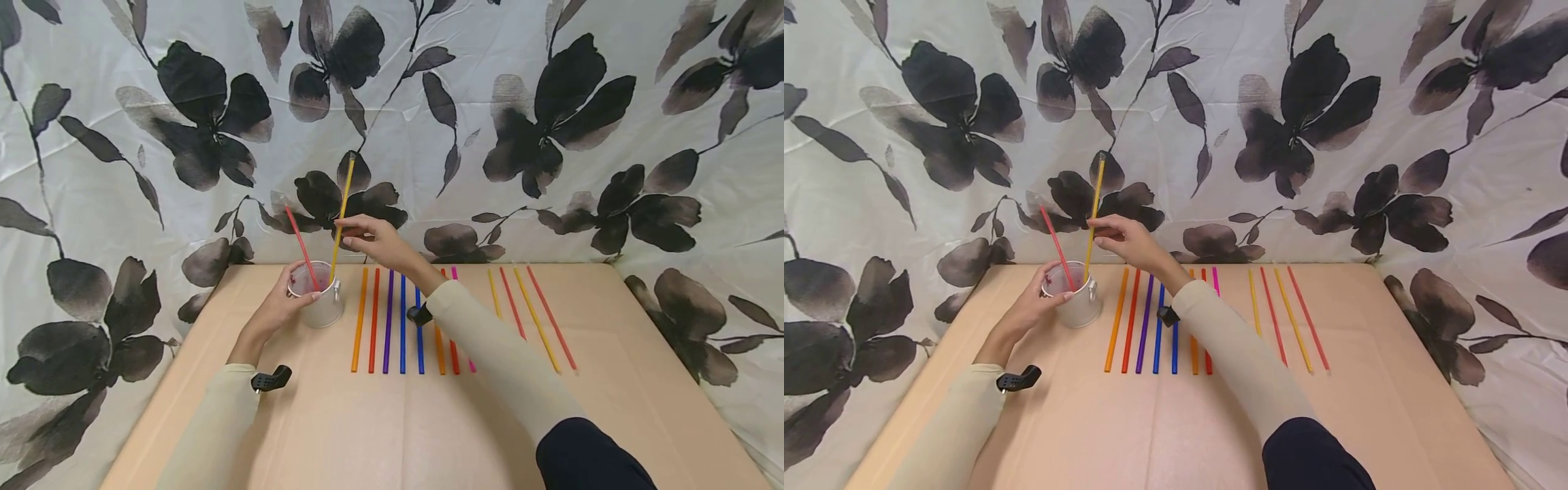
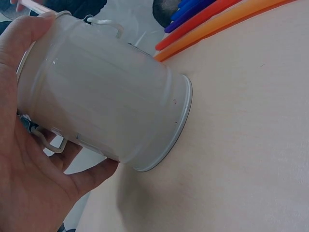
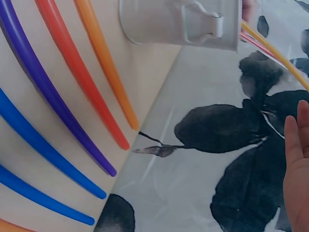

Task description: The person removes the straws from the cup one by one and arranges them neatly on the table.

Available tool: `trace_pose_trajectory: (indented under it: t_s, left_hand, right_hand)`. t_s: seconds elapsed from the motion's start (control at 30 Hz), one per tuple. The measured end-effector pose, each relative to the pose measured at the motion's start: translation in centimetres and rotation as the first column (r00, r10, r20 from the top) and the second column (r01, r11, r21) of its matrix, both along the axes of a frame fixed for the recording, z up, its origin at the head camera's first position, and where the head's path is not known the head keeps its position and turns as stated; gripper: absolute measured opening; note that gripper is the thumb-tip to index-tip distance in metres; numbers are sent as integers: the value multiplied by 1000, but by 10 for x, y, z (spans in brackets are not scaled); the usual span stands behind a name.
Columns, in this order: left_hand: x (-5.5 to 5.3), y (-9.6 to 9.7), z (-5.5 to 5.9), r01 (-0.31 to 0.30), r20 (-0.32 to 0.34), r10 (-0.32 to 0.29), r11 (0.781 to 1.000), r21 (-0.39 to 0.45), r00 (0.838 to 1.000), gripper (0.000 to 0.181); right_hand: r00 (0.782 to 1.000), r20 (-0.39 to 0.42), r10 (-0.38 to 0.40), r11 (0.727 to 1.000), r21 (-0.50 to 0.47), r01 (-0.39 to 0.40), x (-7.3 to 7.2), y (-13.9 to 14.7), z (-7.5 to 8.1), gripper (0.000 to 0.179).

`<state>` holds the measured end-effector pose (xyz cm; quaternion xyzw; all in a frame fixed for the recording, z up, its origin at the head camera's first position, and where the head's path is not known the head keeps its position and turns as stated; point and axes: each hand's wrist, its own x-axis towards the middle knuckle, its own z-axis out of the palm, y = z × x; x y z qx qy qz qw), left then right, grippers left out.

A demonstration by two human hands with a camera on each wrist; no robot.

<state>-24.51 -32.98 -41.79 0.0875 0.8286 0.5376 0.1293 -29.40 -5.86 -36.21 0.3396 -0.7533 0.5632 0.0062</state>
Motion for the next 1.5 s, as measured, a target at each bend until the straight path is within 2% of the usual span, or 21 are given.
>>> trace_pose_trajectory:
  t_s: [0.17,0.33,0.53,0.7,0.87,1.13,1.23,1.43,1.5]
  left_hand:
    - [3,-1,3,2,12,-2,1000,-2,1000,92]
    - [-1,-6,-4,17,-3,-17,1000,9,1000,91]
    - [-14,-16,-28,22,-32,-22,1000,19,999,92]
    - [-14,-20,-34,26,-56,-25,1000,5,998,93]
    - [-13,-22,-33,31,-49,-30,999,10,998,94]
    - [-11,-23,-29,45,-37,-43,999,32,998,94]
    - [-7,-21,-21,59,-28,-58,997,48,998,93]
    - [5,-16,-1,78,-20,-77,996,47,997,91]
    - [6,-16,1,78,-17,-77,996,48,997,90]
  right_hand:
    - [1000,-6,-28,998,-54,28,18,11,22,38]
    - [998,6,-66,992,-103,66,24,23,30,38]
    - [986,4,-165,981,-99,165,18,39,17,33]
    - [973,14,-231,968,-96,231,22,54,10,25]
    - [967,44,-251,961,-112,254,31,72,5,21]
    - [961,92,-262,958,-100,270,46,102,1,25]
    - [956,97,-276,957,-70,283,53,114,0,28]
    - [946,130,-297,953,-14,301,79,132,14,29]
    - [939,144,-312,949,2,315,87,139,16,29]
